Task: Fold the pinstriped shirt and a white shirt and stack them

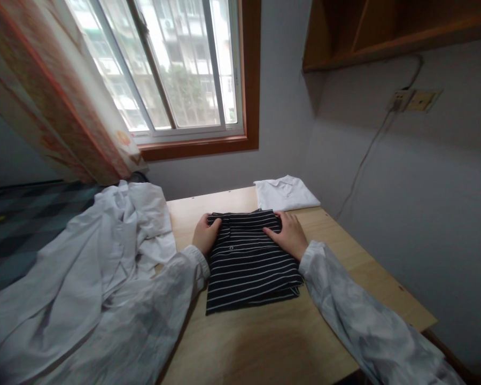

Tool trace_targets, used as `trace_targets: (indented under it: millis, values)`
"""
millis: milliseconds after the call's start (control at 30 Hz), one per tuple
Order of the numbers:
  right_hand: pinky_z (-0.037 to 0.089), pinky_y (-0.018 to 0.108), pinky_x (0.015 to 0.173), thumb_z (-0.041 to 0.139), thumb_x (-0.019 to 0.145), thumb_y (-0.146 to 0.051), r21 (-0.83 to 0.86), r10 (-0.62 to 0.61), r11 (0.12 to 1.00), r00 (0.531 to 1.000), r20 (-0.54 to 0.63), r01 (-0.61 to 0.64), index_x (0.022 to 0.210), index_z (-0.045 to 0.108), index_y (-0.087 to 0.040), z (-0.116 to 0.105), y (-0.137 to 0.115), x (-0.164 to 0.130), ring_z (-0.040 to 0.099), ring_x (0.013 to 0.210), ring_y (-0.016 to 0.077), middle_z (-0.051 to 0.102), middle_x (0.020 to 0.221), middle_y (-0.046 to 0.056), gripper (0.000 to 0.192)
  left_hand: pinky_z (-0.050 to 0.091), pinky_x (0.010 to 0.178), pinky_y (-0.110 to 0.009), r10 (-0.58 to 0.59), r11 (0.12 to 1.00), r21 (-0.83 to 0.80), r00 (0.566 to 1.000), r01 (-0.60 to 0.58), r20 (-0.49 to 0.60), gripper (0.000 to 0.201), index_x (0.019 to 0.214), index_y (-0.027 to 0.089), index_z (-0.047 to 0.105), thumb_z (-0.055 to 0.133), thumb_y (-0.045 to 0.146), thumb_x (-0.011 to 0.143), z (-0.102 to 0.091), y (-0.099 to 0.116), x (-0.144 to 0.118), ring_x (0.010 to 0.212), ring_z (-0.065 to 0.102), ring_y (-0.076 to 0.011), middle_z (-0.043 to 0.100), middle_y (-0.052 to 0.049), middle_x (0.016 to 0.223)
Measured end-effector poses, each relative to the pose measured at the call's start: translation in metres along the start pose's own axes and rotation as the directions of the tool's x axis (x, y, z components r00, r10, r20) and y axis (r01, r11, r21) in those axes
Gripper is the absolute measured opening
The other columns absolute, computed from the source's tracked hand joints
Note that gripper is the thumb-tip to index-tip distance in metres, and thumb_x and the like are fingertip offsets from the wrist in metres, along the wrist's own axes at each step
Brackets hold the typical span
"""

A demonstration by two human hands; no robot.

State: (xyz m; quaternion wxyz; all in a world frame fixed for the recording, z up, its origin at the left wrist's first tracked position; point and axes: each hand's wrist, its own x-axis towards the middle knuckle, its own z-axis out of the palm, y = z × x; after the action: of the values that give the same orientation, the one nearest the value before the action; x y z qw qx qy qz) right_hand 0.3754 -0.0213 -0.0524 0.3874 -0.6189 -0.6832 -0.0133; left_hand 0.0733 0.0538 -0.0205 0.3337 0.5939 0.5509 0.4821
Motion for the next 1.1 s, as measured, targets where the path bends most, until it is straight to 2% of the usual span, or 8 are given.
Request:
trace_targets:
  millis: [133, 233, 333, 467, 633, 867, 1000, 1100]
  values:
    - [0.055, 0.057, 0.110, 0.070, 0.098, -0.052, 0.042, 0.002, 0.999, 1.000, 0.002, -0.002, 0.130, 0.069, -0.023, -0.003, -0.004, 0.001, 0.067, 0.120, 0.0389, 0.074, 0.127, 0.016, 0.043, 0.057, 0.100, -0.047, 0.031, 0.988, 0.148, 1.000, -0.031, 0.005, 0.022, 0.102, 0.025, 0.065, 0.073, 0.021, 0.082, -0.007, 0.008, -0.002, 0.092, 0.071, -0.0290, 0.074, -0.005, 0.091]
    - [0.054, 0.057, 0.114, 0.068, 0.100, -0.047, 0.054, -0.021, 0.998, 1.000, -0.007, 0.021, 0.133, 0.068, -0.021, -0.007, -0.008, 0.002, 0.067, 0.125, 0.0383, 0.074, 0.130, 0.017, 0.042, 0.047, 0.121, -0.057, 0.273, 0.932, 0.233, 0.960, -0.278, 0.058, 0.037, 0.115, 0.023, 0.067, 0.070, 0.014, 0.079, -0.010, 0.024, -0.011, 0.127, 0.068, -0.0365, 0.076, -0.015, 0.127]
    - [0.047, 0.059, 0.125, 0.064, 0.103, -0.046, 0.052, -0.102, 0.993, 0.995, -0.014, 0.103, 0.143, 0.065, -0.019, -0.015, -0.016, 0.004, 0.061, 0.142, 0.0377, 0.069, 0.148, 0.018, 0.048, 0.030, 0.136, -0.057, 0.514, 0.796, 0.186, 0.805, -0.577, 0.296, 0.048, 0.129, 0.022, 0.070, 0.069, 0.013, 0.082, -0.010, 0.044, -0.026, 0.153, 0.053, -0.0367, 0.064, -0.015, 0.158]
    - [0.038, 0.060, 0.134, 0.057, 0.108, -0.046, 0.117, -0.281, 0.957, 0.950, 0.138, 0.266, 0.164, 0.054, -0.024, -0.027, -0.028, 0.004, 0.048, 0.160, 0.0331, 0.054, 0.171, 0.012, 0.059, 0.022, 0.141, -0.055, 0.523, 0.733, -0.011, 0.552, -0.680, 0.650, 0.048, 0.139, 0.030, 0.073, 0.077, 0.030, 0.091, -0.006, 0.053, -0.041, 0.160, 0.050, -0.0328, 0.066, -0.009, 0.160]
    - [0.034, 0.063, 0.136, 0.056, 0.111, -0.054, 0.150, -0.340, 0.940, 0.863, 0.373, 0.306, 0.171, 0.049, -0.027, -0.023, -0.026, -0.001, 0.041, 0.166, 0.0335, 0.047, 0.177, 0.010, 0.067, 0.013, 0.141, -0.061, 0.379, 0.785, 0.119, 0.623, -0.608, 0.685, 0.067, 0.145, 0.031, 0.073, 0.086, 0.060, 0.086, -0.008, 0.031, -0.039, 0.165, 0.042, -0.0394, 0.059, -0.011, 0.168]
    - [0.031, 0.067, 0.136, 0.056, 0.111, -0.060, 0.059, -0.255, 0.965, 0.871, 0.420, 0.255, 0.171, 0.049, -0.034, -0.016, -0.012, -0.004, 0.037, 0.168, 0.0348, 0.047, 0.177, 0.007, 0.065, 0.011, 0.141, -0.058, 0.381, 0.830, 0.107, 0.696, -0.548, 0.609, 0.080, 0.134, 0.032, 0.079, 0.096, 0.072, 0.067, -0.013, 0.023, -0.034, 0.164, 0.043, -0.0407, 0.064, -0.011, 0.163]
    - [0.033, 0.064, 0.135, 0.053, 0.112, -0.060, 0.053, -0.258, 0.964, 0.870, 0.420, 0.261, 0.171, 0.049, -0.032, -0.016, -0.012, -0.003, 0.040, 0.167, 0.0341, 0.047, 0.178, 0.007, 0.065, 0.009, 0.140, -0.061, 0.395, 0.802, 0.103, 0.651, -0.589, 0.648, 0.089, 0.137, 0.030, 0.078, 0.097, 0.075, 0.062, -0.014, 0.033, -0.045, 0.163, 0.044, -0.0442, 0.063, -0.015, 0.163]
    - [0.035, 0.063, 0.135, 0.053, 0.112, -0.059, 0.042, -0.260, 0.963, 0.876, 0.406, 0.266, 0.169, 0.051, -0.030, -0.013, -0.012, -0.003, 0.042, 0.165, 0.0342, 0.049, 0.176, 0.009, 0.065, 0.016, 0.140, -0.061, 0.441, 0.775, -0.014, 0.524, -0.632, 0.729, 0.099, 0.144, 0.029, 0.074, 0.100, 0.073, 0.058, -0.018, 0.043, -0.063, 0.158, 0.051, -0.0439, 0.061, -0.016, 0.165]
